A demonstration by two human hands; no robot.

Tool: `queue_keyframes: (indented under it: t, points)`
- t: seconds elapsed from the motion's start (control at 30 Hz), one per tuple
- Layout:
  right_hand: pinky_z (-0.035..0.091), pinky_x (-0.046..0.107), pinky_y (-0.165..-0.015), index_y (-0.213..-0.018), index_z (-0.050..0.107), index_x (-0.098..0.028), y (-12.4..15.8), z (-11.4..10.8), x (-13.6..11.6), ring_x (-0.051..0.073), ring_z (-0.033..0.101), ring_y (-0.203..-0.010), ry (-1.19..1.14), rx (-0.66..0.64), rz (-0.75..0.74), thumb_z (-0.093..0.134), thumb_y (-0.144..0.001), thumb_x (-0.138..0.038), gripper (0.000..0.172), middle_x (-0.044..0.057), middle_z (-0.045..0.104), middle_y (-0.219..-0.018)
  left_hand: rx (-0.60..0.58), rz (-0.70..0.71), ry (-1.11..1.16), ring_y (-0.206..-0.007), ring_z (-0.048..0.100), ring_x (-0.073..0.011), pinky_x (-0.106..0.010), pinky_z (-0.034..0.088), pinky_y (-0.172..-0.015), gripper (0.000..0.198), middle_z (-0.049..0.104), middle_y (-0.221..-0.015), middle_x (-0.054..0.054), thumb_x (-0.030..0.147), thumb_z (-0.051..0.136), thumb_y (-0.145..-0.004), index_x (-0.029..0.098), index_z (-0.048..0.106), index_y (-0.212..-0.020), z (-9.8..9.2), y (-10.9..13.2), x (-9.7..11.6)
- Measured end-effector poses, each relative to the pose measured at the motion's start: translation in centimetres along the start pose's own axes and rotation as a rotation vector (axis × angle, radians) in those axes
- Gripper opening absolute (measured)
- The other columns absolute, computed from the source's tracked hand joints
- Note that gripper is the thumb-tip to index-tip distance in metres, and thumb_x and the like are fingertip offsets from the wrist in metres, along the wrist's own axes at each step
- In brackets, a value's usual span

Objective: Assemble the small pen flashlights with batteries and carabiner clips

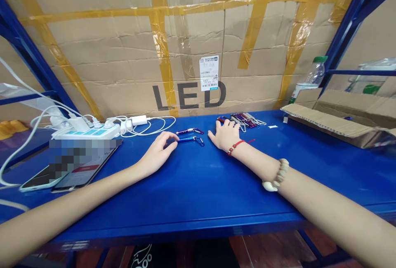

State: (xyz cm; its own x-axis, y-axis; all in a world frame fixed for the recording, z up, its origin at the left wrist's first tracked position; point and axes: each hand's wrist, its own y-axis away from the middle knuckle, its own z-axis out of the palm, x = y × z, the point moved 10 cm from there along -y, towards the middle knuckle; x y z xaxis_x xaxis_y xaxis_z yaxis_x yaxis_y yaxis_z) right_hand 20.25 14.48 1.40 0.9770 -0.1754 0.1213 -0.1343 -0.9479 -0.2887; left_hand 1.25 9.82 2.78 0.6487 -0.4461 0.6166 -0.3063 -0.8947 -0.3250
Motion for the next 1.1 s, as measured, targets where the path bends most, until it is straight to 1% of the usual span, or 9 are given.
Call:
queue_keyframes:
  t: [0.13, 0.27, 0.37, 0.57, 0.67, 0.83, 1.1]
  points:
    - [0.029, 0.045, -0.087, -0.129, 0.041, -0.013, -0.1, 0.1, 0.3, 0.035, 0.047, -0.109, -0.004, -0.005, 0.028, 0.029, -0.087, -0.053, 0.06, 0.021, 0.048, -0.122, -0.005, 0.012, -0.04, -0.113, 0.044, -0.0196, -0.038, 0.031, -0.1, 0.014, 0.055, -0.111, -0.003, 0.015, 0.043, -0.084, 0.021, 0.054, -0.089, 0.0, 0.1, 0.2]
    - [0.029, 0.044, -0.089, -0.13, 0.041, -0.013, -0.3, 0.1, 0.1, 0.033, 0.044, -0.112, -0.029, 0.01, -0.007, 0.03, -0.087, -0.051, 0.059, 0.02, 0.047, -0.124, -0.049, -0.03, -0.068, -0.121, 0.039, -0.0202, -0.042, 0.026, -0.104, 0.017, 0.052, -0.124, -0.002, 0.017, 0.043, -0.084, 0.022, 0.056, -0.092, 0.4, 0.1, -0.1]
    - [0.03, 0.043, -0.089, -0.129, 0.043, -0.012, -0.4, 0.0, 0.0, 0.032, 0.044, -0.112, -0.038, 0.029, -0.029, 0.031, -0.087, -0.05, 0.058, 0.02, 0.045, -0.125, -0.086, -0.055, -0.096, -0.125, 0.036, -0.0208, -0.045, 0.024, -0.105, 0.02, 0.049, -0.13, -0.002, 0.019, 0.042, -0.085, 0.023, 0.057, -0.097, 0.8, 0.1, -0.3]
    - [0.029, 0.043, -0.091, -0.122, 0.051, -0.011, -0.6, 0.1, -0.1, 0.032, 0.041, -0.114, -0.044, 0.017, -0.058, 0.031, -0.087, -0.05, 0.056, 0.02, 0.049, -0.121, -0.142, -0.077, -0.175, -0.125, 0.036, -0.021, -0.044, 0.024, -0.106, 0.027, 0.05, -0.129, -0.005, 0.024, 0.041, -0.086, 0.02, 0.058, -0.107, 1.4, 0.1, -0.7]
    - [0.029, 0.043, -0.092, -0.118, 0.055, -0.01, -0.6, 0.1, -0.2, 0.032, 0.039, -0.115, -0.044, 0.017, -0.069, 0.031, -0.087, -0.05, 0.055, 0.02, 0.049, -0.121, -0.156, -0.093, -0.193, -0.127, 0.034, -0.021, -0.043, 0.023, -0.107, 0.032, 0.048, -0.132, -0.006, 0.027, 0.04, -0.087, 0.019, 0.057, -0.112, 1.5, 0.1, -0.8]
    - [0.03, 0.041, -0.092, -0.119, 0.053, -0.009, -0.5, -0.2, -0.1, 0.032, 0.04, -0.114, -0.042, 0.037, -0.062, 0.033, -0.087, -0.05, 0.056, 0.02, 0.047, -0.121, -0.163, -0.09, -0.204, -0.13, 0.031, -0.021, -0.044, 0.022, -0.107, 0.036, 0.044, -0.137, -0.006, 0.029, 0.038, -0.087, 0.019, 0.055, -0.117, 1.5, 0.2, -0.7]
    - [0.03, 0.039, -0.09, -0.116, 0.056, -0.011, -0.5, -0.5, -0.6, 0.03, 0.044, -0.111, -0.032, 0.071, -0.106, 0.034, -0.087, -0.046, 0.051, 0.019, 0.05, -0.117, -0.158, -0.083, -0.228, -0.124, 0.036, -0.0213, -0.041, 0.025, -0.106, 0.037, 0.048, -0.131, -0.006, 0.029, 0.037, -0.087, 0.016, 0.054, -0.117, 1.5, 0.1, -0.7]
